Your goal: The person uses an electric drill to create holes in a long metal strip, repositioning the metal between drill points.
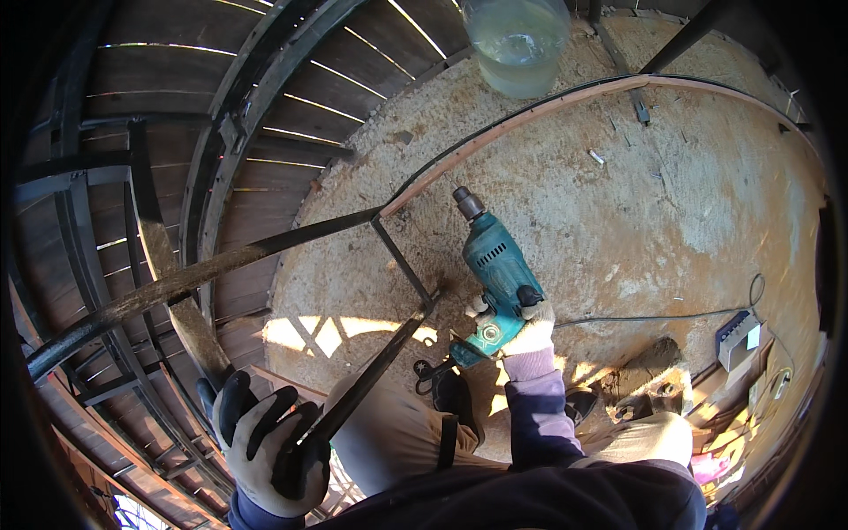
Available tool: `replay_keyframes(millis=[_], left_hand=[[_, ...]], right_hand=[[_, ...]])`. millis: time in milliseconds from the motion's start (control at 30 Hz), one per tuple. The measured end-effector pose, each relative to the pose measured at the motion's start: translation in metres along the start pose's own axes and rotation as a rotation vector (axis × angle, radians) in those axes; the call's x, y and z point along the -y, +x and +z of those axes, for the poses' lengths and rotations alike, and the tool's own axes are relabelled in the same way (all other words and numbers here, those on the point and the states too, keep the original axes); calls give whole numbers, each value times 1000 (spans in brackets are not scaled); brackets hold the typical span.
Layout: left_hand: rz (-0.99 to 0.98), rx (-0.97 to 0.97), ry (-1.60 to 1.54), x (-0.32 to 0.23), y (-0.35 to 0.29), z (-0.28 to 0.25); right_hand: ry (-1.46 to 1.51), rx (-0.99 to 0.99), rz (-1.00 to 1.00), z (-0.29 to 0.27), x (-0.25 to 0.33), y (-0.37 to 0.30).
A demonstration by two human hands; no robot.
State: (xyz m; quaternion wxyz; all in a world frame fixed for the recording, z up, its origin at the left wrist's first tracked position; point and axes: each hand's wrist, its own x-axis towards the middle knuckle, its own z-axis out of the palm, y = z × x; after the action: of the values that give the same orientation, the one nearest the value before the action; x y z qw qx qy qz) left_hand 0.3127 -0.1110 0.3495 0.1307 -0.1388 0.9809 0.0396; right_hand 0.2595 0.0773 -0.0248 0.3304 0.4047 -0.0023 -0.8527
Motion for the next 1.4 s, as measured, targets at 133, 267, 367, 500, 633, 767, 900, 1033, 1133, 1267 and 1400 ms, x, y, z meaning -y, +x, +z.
replay_keyframes(millis=[133,267,367,500,633,767,900,1033,1133,1267,1400], left_hand=[[56,3,58,-6,9,-1],[15,37,48,-2,5,-3],[3,44,83,-4,7,-3],[13,52,97,-4,6,-3],[-10,44,80,-3,4,-1],[113,48,119,-5,19,-7],[99,47,114,-9,25,-9],[114,51,100,-5,21,-7],[117,15,94,-7,25,-5],[121,28,85,-5,23,-5],[127,59,72,-2,17,-6]], right_hand=[[-74,68,-19,-9,1,-2],[-190,-21,-29,-15,4,7],[45,-80,18,-6,7,1],[143,-199,32,-2,6,-4],[-18,-227,-29,-9,5,-4],[-164,-71,-143,-20,-1,-5],[-210,-140,-136,-8,-5,-9],[-248,-156,-113,13,-3,-11],[-354,-166,-168,8,-5,-13],[-431,-154,-190,14,-5,-12],[-599,-238,-205,24,-1,-12]])
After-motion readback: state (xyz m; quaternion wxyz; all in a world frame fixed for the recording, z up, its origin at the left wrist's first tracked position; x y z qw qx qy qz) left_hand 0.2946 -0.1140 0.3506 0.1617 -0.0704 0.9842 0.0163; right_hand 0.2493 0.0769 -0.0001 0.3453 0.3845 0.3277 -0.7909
